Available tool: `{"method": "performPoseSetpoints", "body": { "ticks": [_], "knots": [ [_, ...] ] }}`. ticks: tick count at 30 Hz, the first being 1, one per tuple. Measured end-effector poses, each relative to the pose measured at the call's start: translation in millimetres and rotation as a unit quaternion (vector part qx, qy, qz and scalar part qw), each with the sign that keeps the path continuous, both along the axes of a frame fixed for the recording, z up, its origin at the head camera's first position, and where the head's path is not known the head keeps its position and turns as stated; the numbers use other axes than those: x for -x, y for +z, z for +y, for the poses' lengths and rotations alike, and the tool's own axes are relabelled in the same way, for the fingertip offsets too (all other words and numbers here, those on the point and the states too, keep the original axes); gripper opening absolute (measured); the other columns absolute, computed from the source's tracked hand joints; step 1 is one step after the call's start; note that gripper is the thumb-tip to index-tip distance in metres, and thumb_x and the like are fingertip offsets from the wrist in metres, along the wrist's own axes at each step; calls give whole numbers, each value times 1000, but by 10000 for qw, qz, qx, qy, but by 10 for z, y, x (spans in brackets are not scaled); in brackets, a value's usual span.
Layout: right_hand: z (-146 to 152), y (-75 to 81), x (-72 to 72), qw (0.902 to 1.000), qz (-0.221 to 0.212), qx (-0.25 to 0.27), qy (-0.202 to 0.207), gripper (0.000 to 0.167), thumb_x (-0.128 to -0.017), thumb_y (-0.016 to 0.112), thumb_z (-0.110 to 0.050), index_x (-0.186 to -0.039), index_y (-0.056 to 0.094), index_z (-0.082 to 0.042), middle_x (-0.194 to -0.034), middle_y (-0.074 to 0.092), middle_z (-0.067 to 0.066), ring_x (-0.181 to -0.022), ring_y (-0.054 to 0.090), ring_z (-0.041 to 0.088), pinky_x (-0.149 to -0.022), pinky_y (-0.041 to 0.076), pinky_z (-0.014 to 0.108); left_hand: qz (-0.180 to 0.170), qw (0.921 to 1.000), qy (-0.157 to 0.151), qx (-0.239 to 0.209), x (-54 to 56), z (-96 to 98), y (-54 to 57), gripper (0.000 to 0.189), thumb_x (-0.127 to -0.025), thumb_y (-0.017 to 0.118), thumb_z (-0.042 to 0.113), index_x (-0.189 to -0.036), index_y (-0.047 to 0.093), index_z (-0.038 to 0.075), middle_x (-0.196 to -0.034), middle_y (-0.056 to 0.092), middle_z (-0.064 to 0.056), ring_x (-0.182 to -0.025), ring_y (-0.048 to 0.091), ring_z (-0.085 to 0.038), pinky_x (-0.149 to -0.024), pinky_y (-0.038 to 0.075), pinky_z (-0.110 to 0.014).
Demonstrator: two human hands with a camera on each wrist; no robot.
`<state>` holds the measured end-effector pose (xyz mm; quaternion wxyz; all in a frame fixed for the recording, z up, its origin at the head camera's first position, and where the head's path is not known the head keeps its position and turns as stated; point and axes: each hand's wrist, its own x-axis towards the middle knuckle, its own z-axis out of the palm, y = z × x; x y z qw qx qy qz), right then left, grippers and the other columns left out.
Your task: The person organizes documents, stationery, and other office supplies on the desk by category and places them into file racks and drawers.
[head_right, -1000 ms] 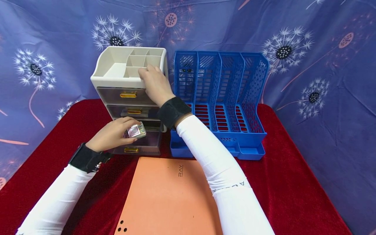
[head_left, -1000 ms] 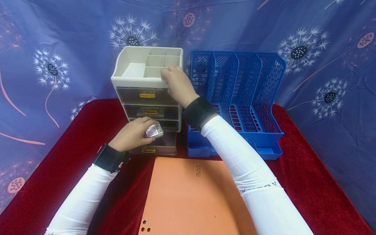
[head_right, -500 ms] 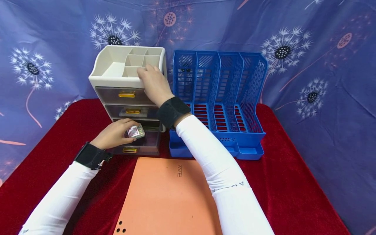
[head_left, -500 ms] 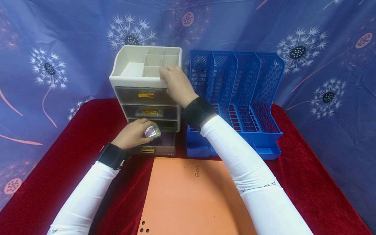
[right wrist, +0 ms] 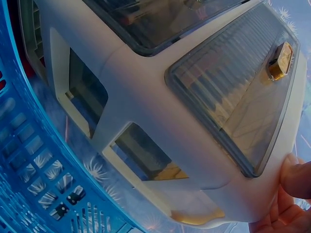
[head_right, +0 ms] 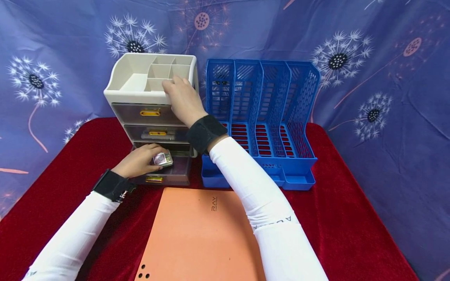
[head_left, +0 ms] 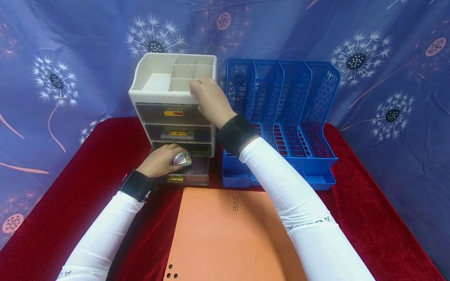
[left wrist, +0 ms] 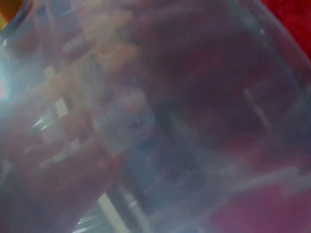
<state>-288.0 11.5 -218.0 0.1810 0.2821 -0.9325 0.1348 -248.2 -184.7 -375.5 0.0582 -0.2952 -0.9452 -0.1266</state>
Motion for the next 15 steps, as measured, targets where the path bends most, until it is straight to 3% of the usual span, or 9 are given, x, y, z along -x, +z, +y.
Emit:
{"method": "performPoseSetpoints", "body": {
  "ticks": [15],
  "knots": [
    [7, 3, -1, 10000, -40, -74, -38, 24, -84, 62, 0, -104, 58, -10, -105, 57, 6, -99, 50, 21, -88, 43, 30, -323, 9994, 25, -118, 35, 36, -61, 50, -68, 80, 5, -115, 64, 8, -110, 63, -14, -100, 60, -30, -86, 50, -46]
  ]
}}
